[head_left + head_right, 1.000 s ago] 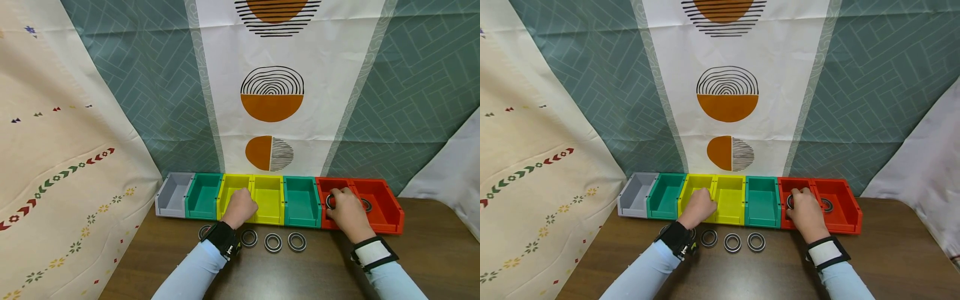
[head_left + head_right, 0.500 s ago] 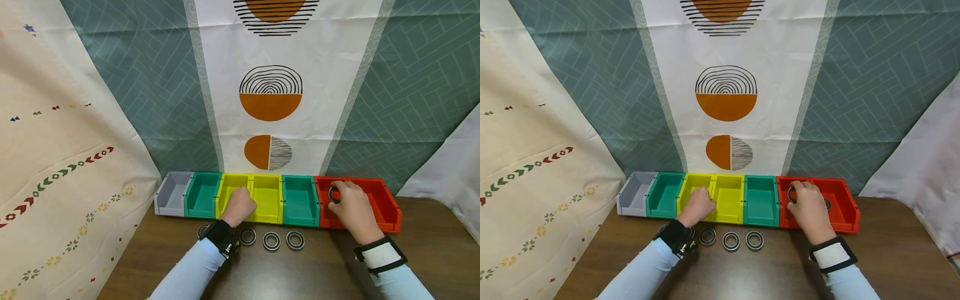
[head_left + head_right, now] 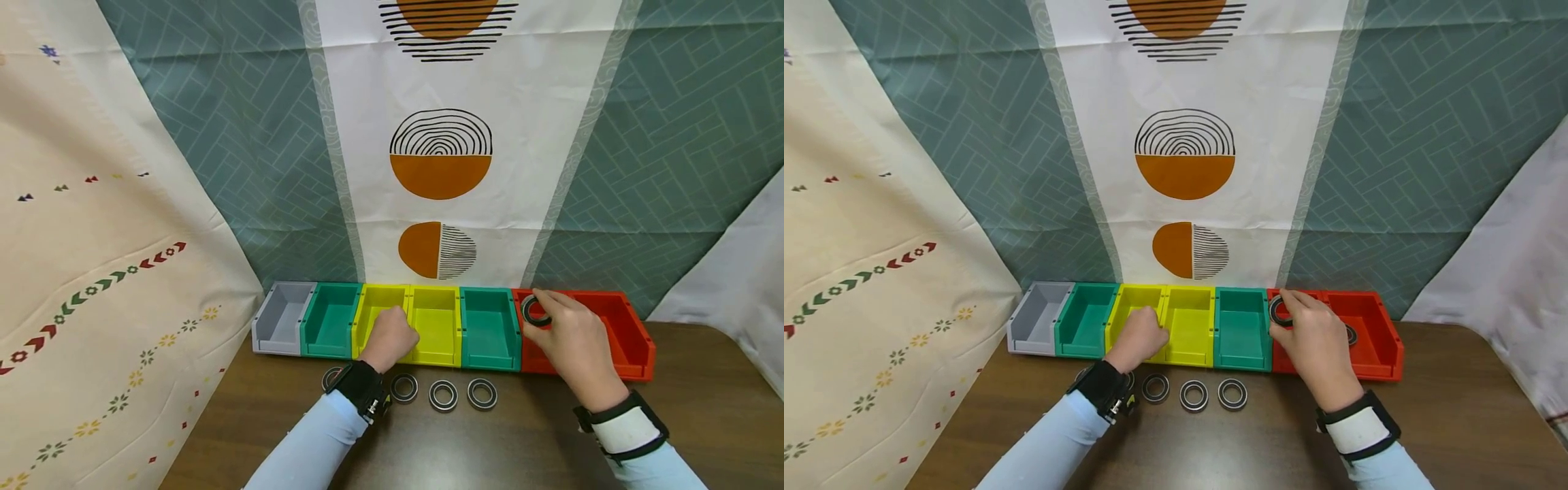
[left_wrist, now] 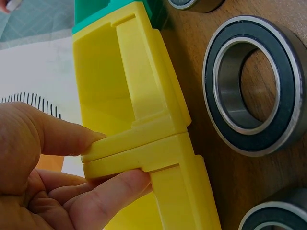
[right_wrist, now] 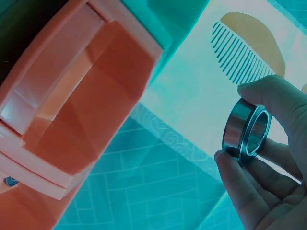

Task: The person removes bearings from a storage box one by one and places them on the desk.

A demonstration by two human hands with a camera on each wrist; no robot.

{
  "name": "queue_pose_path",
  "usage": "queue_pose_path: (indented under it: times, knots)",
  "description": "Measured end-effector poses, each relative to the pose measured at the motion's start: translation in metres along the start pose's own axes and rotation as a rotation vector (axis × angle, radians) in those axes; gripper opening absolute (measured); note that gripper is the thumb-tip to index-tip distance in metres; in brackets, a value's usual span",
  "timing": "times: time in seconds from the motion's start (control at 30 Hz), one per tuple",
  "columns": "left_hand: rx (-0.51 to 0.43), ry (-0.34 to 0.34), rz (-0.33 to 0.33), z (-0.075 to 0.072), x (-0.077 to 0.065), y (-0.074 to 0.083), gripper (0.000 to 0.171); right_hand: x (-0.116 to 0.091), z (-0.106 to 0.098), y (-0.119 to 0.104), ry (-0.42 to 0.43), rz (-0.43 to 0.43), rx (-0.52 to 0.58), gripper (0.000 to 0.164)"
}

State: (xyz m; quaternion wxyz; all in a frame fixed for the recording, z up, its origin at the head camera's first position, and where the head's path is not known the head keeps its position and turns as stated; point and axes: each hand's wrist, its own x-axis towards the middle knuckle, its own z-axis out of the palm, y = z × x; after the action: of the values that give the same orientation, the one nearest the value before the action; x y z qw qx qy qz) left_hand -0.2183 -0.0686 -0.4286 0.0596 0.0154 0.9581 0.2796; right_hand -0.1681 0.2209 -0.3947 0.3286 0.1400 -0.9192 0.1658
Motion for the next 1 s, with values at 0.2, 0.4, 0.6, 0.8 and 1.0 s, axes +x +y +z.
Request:
queue_pose_path:
  times: [0.2,0.4,0.6,0.8,1.0]
  knots:
    - [-0.002,0.000,0.006,0.001,0.001,0.001,0.008,-0.003,-0.005,-0.009,0.008,-0.017,0.043,0.063]
    - [-0.015,-0.005,-0.011,0.000,0.000,0.000,0.008,-0.008,-0.006,-0.020,-0.011,-0.008,0.060,0.063]
    - [-0.013,-0.002,-0.003,0.000,0.000,-0.001,0.008,-0.019,-0.006,-0.021,-0.011,-0.020,0.053,0.064]
    - [-0.011,-0.008,-0.012,0.001,0.000,-0.002,0.009,-0.029,-0.003,-0.020,-0.038,-0.007,0.050,0.062]
    - [-0.015,-0.016,-0.029,-0.001,0.000,0.000,0.012,-0.037,-0.001,-0.023,-0.076,-0.001,0.074,0.060]
